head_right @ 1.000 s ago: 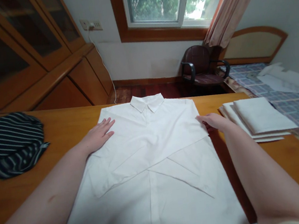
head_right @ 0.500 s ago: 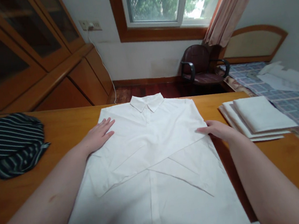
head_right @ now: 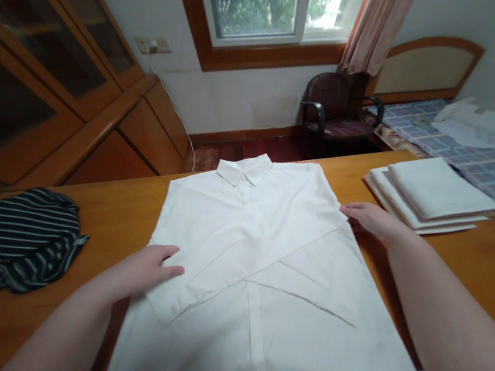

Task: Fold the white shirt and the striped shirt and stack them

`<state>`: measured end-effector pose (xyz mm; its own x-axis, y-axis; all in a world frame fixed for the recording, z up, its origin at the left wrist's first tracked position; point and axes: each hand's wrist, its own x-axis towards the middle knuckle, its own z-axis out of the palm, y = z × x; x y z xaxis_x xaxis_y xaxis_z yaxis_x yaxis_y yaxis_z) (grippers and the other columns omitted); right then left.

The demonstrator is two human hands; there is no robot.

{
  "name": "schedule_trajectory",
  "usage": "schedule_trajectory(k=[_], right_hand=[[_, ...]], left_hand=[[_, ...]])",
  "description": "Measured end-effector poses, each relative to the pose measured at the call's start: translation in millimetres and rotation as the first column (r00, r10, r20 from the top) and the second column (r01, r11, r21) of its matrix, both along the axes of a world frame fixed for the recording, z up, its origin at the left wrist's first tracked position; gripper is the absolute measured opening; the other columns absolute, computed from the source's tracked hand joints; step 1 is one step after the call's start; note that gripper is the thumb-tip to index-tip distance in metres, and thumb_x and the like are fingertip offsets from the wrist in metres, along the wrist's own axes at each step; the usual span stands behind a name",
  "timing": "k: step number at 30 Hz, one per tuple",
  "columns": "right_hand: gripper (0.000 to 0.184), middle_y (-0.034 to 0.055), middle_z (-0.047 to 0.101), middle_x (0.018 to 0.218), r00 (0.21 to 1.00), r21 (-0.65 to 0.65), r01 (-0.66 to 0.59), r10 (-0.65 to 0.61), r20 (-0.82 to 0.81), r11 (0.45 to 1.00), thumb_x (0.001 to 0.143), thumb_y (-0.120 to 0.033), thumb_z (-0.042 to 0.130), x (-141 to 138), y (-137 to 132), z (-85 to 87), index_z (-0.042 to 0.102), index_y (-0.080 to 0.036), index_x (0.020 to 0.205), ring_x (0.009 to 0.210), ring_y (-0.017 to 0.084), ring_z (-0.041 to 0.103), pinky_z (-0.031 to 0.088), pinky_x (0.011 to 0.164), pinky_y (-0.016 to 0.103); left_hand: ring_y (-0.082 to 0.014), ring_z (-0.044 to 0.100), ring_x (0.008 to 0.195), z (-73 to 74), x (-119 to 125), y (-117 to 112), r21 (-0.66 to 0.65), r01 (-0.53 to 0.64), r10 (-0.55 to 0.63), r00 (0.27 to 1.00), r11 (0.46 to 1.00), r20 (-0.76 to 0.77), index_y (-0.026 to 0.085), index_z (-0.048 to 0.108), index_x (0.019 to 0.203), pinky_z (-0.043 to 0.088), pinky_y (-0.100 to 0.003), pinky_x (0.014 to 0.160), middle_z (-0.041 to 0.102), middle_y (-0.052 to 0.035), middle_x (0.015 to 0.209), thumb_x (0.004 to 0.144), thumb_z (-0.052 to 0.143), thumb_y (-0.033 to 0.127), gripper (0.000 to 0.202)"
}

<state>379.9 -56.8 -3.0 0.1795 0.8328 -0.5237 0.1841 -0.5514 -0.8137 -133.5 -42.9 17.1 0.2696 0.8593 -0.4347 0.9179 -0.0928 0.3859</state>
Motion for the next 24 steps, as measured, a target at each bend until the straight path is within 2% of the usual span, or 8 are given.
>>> schedule_trajectory(k=[2,4,7,10,13,15,19,24], right_hand=[[0.020,0.0049,0.066,0.072,1.000,0.006,-0.017,0.017,0.007,1.000,0.069,-0.038,0.070,2.2,-0.5,-2.0,0.064,-0.020,0.074,0.062,0.016,0.060,0.050,0.058,0.026],[0.022,0.0051,0.065,0.072,0.999,0.026,-0.035,0.034,0.009,0.999,0.068,-0.039,0.071,3.7,-1.3,-3.5,0.063,-0.020,0.074,0.062,0.016,0.060,0.050,0.057,0.026],[0.023,0.0042,0.063,0.068,0.997,0.035,-0.051,0.049,0.051,0.998,0.067,-0.040,0.070,4.2,-2.3,-4.6,0.060,-0.020,0.070,0.059,0.015,0.058,0.048,0.054,0.025],[0.023,0.0050,0.064,0.069,0.997,0.028,-0.033,0.031,0.074,0.999,0.069,-0.041,0.066,2.8,0.6,-4.7,0.059,-0.020,0.071,0.059,0.016,0.059,0.048,0.054,0.025],[0.029,0.0061,0.064,0.072,0.991,0.053,0.010,-0.017,0.130,0.999,0.074,-0.049,0.058,-1.4,9.4,-5.6,0.059,-0.020,0.077,0.058,0.016,0.058,0.047,0.052,0.026],[0.035,0.0042,0.062,0.065,0.975,0.096,0.010,-0.031,0.220,0.995,0.075,-0.055,0.054,-5.0,16.9,-7.6,0.059,-0.019,0.076,0.053,0.015,0.054,0.042,0.047,0.025],[0.033,-0.0008,0.053,0.051,0.923,0.155,-0.029,-0.033,0.383,0.987,0.072,-0.051,0.059,-8.1,27.2,-16.4,0.059,-0.019,0.070,0.046,0.013,0.045,0.030,0.041,0.024],[0.030,0.0030,0.064,0.065,0.891,0.224,0.038,-0.134,0.433,0.974,0.076,-0.047,0.055,-5.8,29.0,-24.3,0.063,-0.018,0.074,0.061,0.017,0.056,0.039,0.052,0.024]], left_hand=[[-0.0306,0.060,0.108,-5.7,-7.6,1.4,0.023,-0.099,0.098,0.994,0.995,0.044,0.022,0.069,0.099,0.046,-0.034,0.089,0.067,-0.0091,0.114,0.066,0.059,0.059,0.051],[-0.0306,0.060,0.107,-10.7,-16.3,4.5,0.042,-0.212,0.206,0.972,0.976,0.109,0.020,0.069,0.100,0.047,-0.034,0.088,0.068,-0.0090,0.112,0.063,0.061,0.061,0.055],[-0.0264,0.065,0.086,-16.8,-27.4,7.9,-0.014,-0.300,0.294,0.923,0.954,0.248,0.020,0.067,0.095,0.050,-0.031,0.071,0.071,-0.0052,0.092,0.062,0.064,0.062,0.053],[-0.0202,0.063,0.067,-21.2,-32.7,9.3,-0.099,-0.352,0.362,0.855,0.931,0.372,0.020,0.065,0.091,0.046,-0.027,0.056,0.066,-0.0010,0.073,0.062,0.067,0.060,0.049],[-0.0190,0.062,0.068,-25.1,-33.6,11.2,-0.133,-0.382,0.401,0.815,0.915,0.418,0.019,0.066,0.089,0.045,-0.026,0.058,0.067,-0.0015,0.076,0.060,0.070,0.056,0.047],[-0.0189,0.062,0.070,-27.5,-34.3,12.8,-0.138,-0.384,0.405,0.815,0.913,0.413,0.019,0.066,0.088,0.046,-0.025,0.059,0.068,-0.0016,0.078,0.059,0.072,0.055,0.046],[-0.0182,0.062,0.069,-30.9,-37.9,14.3,-0.167,-0.369,0.405,0.814,0.914,0.417,0.019,0.065,0.091,0.045,-0.025,0.059,0.068,-0.0015,0.079,0.062,0.071,0.055,0.046],[-0.0190,0.062,0.072,-29.8,-40.5,12.4,-0.209,-0.366,0.421,0.800,0.907,0.428,0.019,0.065,0.091,0.046,-0.026,0.060,0.067,-0.0020,0.081,0.061,0.071,0.053,0.046]])
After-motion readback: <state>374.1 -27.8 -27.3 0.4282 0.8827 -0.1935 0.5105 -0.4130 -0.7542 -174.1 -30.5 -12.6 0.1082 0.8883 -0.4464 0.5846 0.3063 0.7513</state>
